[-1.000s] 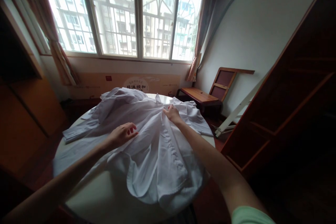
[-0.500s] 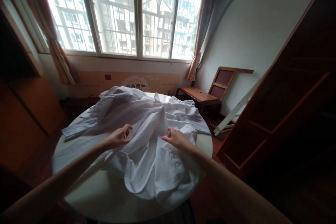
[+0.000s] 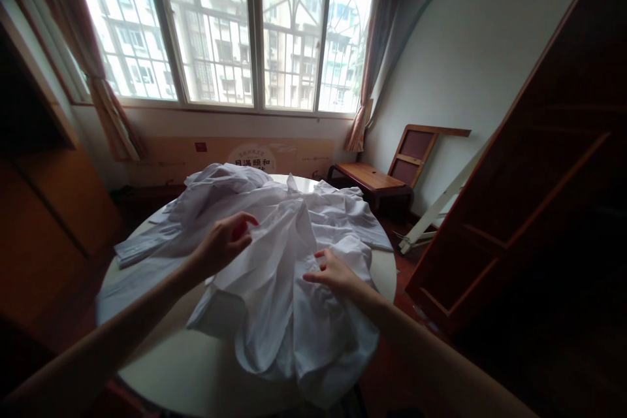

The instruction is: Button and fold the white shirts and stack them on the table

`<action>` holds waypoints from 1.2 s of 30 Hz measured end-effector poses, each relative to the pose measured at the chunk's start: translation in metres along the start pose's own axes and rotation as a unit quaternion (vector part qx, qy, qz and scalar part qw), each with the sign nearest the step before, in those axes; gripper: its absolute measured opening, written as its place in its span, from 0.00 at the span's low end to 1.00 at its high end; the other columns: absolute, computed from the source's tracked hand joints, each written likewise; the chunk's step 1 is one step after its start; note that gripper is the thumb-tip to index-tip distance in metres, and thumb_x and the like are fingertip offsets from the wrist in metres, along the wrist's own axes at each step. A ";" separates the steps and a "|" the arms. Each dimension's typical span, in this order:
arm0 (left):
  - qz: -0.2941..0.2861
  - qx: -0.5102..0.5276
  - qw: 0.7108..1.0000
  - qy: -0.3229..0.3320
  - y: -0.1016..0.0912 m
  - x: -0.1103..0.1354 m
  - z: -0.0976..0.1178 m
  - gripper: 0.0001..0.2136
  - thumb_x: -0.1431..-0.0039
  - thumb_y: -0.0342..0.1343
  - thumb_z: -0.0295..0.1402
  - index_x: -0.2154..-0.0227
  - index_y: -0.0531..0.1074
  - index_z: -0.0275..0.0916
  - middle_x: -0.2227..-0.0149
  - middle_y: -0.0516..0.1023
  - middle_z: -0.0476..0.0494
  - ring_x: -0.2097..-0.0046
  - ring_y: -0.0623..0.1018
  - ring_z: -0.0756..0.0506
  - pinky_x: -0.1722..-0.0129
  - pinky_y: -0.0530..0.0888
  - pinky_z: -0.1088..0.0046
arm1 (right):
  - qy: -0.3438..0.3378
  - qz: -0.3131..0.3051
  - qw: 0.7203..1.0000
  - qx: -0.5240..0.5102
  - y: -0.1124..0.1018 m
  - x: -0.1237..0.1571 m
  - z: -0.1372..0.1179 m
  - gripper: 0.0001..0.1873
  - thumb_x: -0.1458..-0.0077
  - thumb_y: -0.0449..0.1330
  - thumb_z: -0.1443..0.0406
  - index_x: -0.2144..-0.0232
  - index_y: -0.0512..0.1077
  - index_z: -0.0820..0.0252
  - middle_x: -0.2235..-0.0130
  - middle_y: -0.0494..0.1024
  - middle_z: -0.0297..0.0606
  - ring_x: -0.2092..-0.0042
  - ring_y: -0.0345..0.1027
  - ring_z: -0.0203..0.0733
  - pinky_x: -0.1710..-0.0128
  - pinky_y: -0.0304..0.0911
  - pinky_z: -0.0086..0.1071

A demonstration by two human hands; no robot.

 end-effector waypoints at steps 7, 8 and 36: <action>-0.290 -0.061 0.945 0.137 0.058 0.046 -0.001 0.16 0.53 0.47 0.25 0.60 0.70 0.39 0.64 0.76 0.44 0.63 0.74 0.46 0.62 0.68 0.74 | -0.074 -0.106 0.992 -0.010 0.001 0.029 0.006 0.21 0.63 0.64 0.62 0.64 0.70 0.63 0.64 0.75 0.39 0.62 0.68 0.44 0.64 0.63 0.32; -0.302 -0.064 0.942 0.134 0.063 0.049 -0.004 0.16 0.53 0.47 0.25 0.60 0.70 0.39 0.63 0.76 0.43 0.61 0.74 0.45 0.61 0.68 0.73 | -0.079 -0.077 0.994 0.004 -0.003 0.031 0.004 0.20 0.64 0.63 0.63 0.64 0.70 0.63 0.64 0.75 0.38 0.62 0.67 0.44 0.63 0.62 0.32; -0.105 0.064 0.986 -0.113 0.121 -0.030 -0.034 0.09 0.51 0.55 0.37 0.75 0.67 0.36 0.74 0.70 0.47 0.70 0.70 0.47 0.71 0.63 0.75 | -0.054 0.073 0.991 0.096 0.018 -0.059 -0.033 0.02 0.50 0.53 0.69 0.72 0.66 0.62 0.83 0.66 0.29 0.81 0.61 0.31 0.81 0.55 0.24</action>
Point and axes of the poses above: each hand's wrist, its own x-axis away from the middle knuckle, its own y-axis out of the palm, z = x × y, the point moved 1 cm from there along -x, towards the middle knuckle
